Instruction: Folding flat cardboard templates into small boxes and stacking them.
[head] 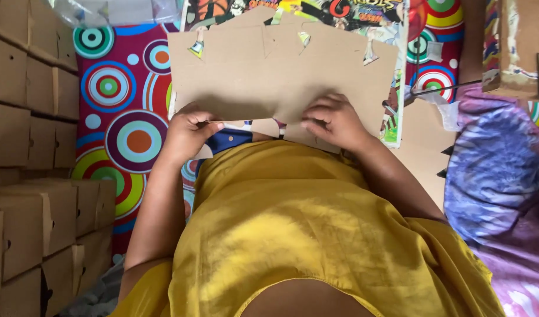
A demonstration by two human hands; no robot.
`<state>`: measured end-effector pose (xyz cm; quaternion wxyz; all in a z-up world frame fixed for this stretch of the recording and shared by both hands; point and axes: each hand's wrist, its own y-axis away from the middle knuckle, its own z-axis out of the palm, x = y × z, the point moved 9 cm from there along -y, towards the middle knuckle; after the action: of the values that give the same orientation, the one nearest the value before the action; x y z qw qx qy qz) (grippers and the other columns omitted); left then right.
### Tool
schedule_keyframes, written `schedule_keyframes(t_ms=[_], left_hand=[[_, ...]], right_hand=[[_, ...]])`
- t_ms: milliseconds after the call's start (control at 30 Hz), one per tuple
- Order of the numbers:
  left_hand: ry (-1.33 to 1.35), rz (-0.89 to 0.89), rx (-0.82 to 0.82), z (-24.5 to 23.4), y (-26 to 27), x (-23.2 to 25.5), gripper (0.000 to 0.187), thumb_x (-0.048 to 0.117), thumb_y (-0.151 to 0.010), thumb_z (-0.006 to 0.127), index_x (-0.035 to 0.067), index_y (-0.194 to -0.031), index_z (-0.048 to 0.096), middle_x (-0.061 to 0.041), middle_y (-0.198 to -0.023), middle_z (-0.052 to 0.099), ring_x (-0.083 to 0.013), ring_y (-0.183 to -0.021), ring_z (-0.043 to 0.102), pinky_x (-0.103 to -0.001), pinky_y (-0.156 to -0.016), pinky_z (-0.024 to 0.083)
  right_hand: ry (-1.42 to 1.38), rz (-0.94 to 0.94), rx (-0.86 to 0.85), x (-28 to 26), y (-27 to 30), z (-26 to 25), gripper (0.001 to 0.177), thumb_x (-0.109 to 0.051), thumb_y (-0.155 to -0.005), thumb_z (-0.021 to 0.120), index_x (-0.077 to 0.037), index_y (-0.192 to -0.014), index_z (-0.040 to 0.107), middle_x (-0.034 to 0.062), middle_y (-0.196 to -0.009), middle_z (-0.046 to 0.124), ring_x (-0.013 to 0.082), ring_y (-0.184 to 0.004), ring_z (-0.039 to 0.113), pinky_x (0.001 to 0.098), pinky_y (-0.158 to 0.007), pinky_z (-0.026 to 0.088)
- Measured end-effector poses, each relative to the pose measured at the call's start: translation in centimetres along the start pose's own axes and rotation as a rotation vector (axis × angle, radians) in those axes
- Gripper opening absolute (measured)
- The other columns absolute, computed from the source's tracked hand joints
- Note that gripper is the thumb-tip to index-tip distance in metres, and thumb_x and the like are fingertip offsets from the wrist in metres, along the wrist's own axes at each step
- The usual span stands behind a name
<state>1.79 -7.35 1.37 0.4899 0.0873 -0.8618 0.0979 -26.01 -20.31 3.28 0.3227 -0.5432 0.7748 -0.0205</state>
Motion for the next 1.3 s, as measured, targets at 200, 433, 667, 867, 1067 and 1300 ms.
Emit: schedule_keyframes(t_ms=[200,433,667,867,1067,1300], left_hand=[[-0.018,0.078,-0.001,-0.1,0.5,0.8,0.011,0.009,-0.090,0.085,0.004,-0.096,0.078,-0.015,-0.084,0.062,-0.0305,-0.084,0.064,-0.037,-0.077,0.052],[-0.287,0.311,0.218,-1.2,1.6,6.3,0.070,0.019,-0.077,0.095,0.000,-0.136,0.064,-0.021,-0.126,0.061,-0.0446,-0.121,0.056,-0.061,-0.108,0.038],[-0.632,0.619,0.252,4.3,1.8,9.2,0.040,0.023,-0.079,0.089,0.016,-0.117,0.076,-0.005,-0.106,0.067,-0.0292,-0.108,0.059,-0.070,-0.115,0.019],[-0.513,0.624,0.379,2.4,0.8,7.1,0.008,0.017,-0.091,0.080,0.024,-0.089,0.078,0.004,-0.079,0.066,-0.0214,-0.076,0.065,-0.047,-0.099,0.047],[-0.346,0.538,0.360,-1.0,-0.1,8.0,0.006,0.014,-0.094,0.081,0.020,-0.092,0.079,0.004,-0.082,0.070,-0.0259,-0.077,0.067,-0.045,-0.096,0.050],[-0.404,0.526,0.220,-0.2,0.4,7.3,0.009,0.010,-0.092,0.080,0.018,-0.089,0.078,-0.003,-0.080,0.069,-0.0321,-0.081,0.068,-0.053,-0.105,0.044]], right_hand=[[0.119,0.667,-0.123,8.8,1.2,4.3,0.032,-0.054,-0.095,0.071,-0.023,-0.100,0.078,0.0009,-0.082,0.077,0.0287,-0.078,0.075,0.0433,-0.066,0.056],[0.283,0.791,-0.248,7.9,-1.2,4.6,0.033,-0.048,-0.091,0.069,-0.017,-0.100,0.076,0.0105,-0.081,0.076,0.0391,-0.079,0.076,0.0495,-0.072,0.056],[0.101,0.603,-0.158,7.0,-0.9,1.9,0.026,-0.033,-0.096,0.071,-0.012,-0.112,0.072,0.0170,-0.097,0.076,0.0441,-0.092,0.073,0.0542,-0.079,0.056],[-0.130,0.268,-0.033,2.4,0.8,-7.0,0.028,0.005,-0.095,0.066,0.001,-0.122,0.071,0.0282,-0.110,0.071,0.0524,-0.104,0.067,0.0605,-0.088,0.054],[0.005,0.135,-0.121,-0.8,2.9,-8.0,0.077,-0.004,-0.073,0.082,-0.010,-0.146,0.058,0.0225,-0.143,0.060,0.0547,-0.135,0.046,0.0808,-0.103,0.026],[0.159,0.082,0.027,0.9,2.3,-5.5,0.017,-0.030,-0.099,0.070,-0.014,-0.099,0.078,0.0075,-0.100,0.072,0.0342,-0.094,0.069,0.0556,-0.090,0.052]])
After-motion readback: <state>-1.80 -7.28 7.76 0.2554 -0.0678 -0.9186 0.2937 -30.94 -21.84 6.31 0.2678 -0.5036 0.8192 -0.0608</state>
